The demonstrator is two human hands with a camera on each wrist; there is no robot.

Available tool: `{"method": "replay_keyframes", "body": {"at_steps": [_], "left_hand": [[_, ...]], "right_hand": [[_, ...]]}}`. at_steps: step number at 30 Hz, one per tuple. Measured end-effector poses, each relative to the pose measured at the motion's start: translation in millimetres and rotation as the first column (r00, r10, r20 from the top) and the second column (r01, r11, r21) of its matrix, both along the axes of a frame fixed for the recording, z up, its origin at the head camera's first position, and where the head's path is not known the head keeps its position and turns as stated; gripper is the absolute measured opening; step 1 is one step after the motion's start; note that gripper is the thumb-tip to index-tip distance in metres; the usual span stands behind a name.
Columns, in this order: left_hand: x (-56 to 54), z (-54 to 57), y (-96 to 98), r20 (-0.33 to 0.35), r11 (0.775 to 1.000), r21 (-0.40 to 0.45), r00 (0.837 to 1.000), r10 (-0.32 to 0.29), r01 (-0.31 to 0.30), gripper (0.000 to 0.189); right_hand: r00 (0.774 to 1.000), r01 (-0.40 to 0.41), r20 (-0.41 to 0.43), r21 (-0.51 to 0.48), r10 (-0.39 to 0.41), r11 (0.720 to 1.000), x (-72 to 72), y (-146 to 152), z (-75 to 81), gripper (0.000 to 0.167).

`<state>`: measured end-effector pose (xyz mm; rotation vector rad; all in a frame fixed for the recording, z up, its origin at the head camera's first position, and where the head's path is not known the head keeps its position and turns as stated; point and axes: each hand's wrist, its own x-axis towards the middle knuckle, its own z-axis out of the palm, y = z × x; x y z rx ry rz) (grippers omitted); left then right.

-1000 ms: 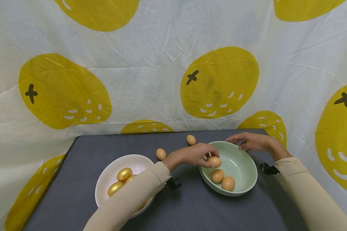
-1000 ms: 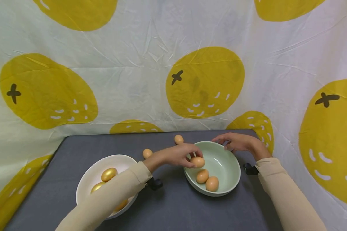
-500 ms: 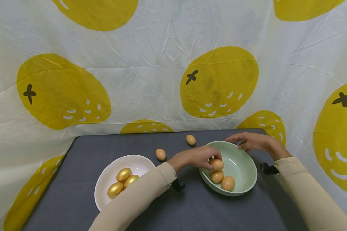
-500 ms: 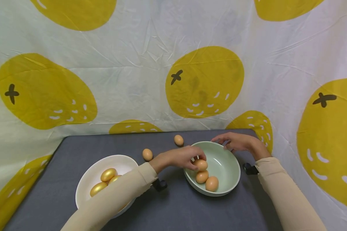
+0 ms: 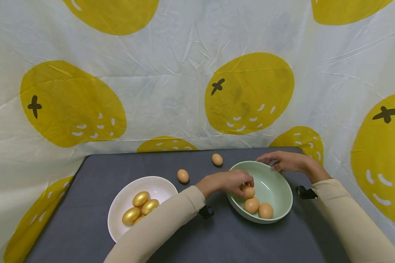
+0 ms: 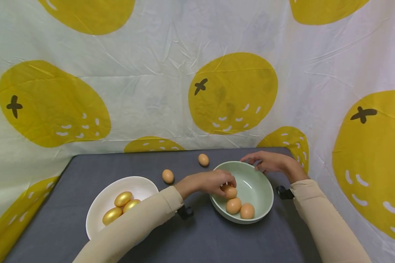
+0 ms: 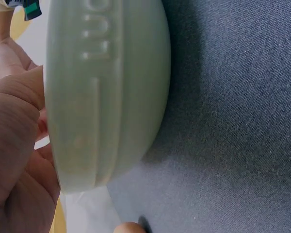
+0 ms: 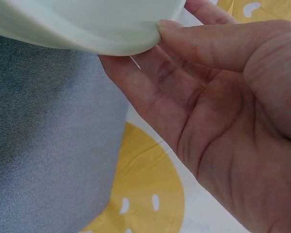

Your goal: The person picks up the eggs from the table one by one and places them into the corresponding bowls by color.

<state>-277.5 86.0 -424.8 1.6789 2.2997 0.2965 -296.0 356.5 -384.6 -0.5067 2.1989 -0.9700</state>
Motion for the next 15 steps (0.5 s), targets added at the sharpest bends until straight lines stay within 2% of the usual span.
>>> {"method": "replay_keyframes", "body": {"at_steps": [6,13,15], "left_hand": [[6.5,-0.2,2.8,-0.022,0.999,-0.048,1.000,0.000,-0.001,0.028],[14.7,-3.5,6.1,-0.120,0.989,-0.146,0.993,-0.015,-0.002,0.025],[17.1,-3.7,5.2,-0.124,0.988,-0.155,0.992,-0.007,-0.012,0.026]], "right_hand": [[1.000,-0.002,-0.008,0.000,0.002,1.000,2.6,0,-1.8,0.054],[1.000,-0.002,-0.014,-0.001,0.002,1.000,6.0,0,-3.7,0.053],[1.000,-0.001,-0.015,0.001,0.001,1.000,7.1,0,-4.2,0.053]]}}
